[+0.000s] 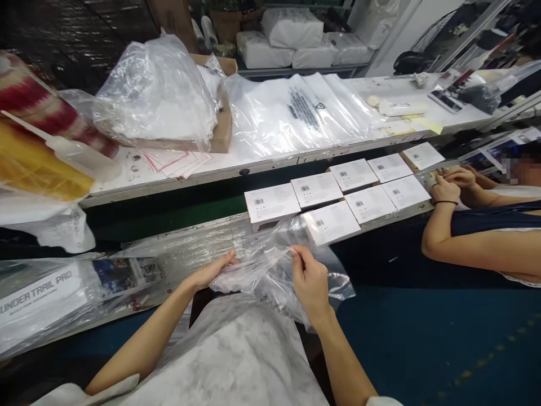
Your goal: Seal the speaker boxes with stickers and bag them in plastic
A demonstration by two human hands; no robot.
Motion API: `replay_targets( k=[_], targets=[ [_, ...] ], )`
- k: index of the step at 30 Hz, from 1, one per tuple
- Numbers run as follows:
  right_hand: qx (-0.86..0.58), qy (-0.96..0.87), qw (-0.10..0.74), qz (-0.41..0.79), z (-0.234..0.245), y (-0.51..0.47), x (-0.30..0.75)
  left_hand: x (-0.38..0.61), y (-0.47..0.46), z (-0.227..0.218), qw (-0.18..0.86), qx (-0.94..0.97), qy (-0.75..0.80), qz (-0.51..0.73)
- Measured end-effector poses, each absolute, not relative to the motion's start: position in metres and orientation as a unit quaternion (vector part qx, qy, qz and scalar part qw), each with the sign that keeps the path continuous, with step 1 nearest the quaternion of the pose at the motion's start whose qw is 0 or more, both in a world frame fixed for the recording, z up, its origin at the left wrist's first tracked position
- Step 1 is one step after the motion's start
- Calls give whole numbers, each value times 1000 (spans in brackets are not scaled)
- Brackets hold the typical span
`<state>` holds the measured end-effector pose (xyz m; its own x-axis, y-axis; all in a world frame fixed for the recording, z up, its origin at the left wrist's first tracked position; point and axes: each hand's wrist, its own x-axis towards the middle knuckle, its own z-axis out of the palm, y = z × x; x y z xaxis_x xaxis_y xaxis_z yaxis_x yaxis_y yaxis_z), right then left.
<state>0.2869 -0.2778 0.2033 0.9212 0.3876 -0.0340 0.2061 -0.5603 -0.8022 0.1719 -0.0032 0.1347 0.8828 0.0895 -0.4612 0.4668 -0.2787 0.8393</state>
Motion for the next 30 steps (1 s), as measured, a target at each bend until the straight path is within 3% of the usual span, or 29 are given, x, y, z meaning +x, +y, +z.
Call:
replay_targets(
  k=[2, 4, 7, 10, 13, 17, 21, 26, 30],
  targets=[
    [-888, -150, 395, 183, 186, -279, 299, 181, 8, 118, 521, 801, 230, -187],
    [-850, -160, 371, 339, 164, -279, 309, 200, 19, 110, 451, 843, 258, -138],
    [-735, -131, 433, 506, 133, -275, 315, 247, 31, 106, 397, 896, 193, -32],
    [-701, -69, 534, 467, 115, -273, 320, 298, 34, 100, 397, 914, 89, -10],
    [-703, -43, 578, 413, 116, -278, 334, 321, 31, 92, 403, 913, 58, -28],
    [-739, -110, 528, 403, 132, -282, 350, 285, 45, 91, 402, 914, 49, 15],
    [-702, -251, 425, 513, 138, -259, 339, 209, 79, 100, 379, 924, 43, -10],
    [-617, -263, 497, 551, 119, -214, 318, 136, 91, 109, 327, 934, 128, -58],
    [-664, -200, 526, 493, 108, -206, 318, 101, 73, 129, 344, 911, 226, 21]
  ],
)
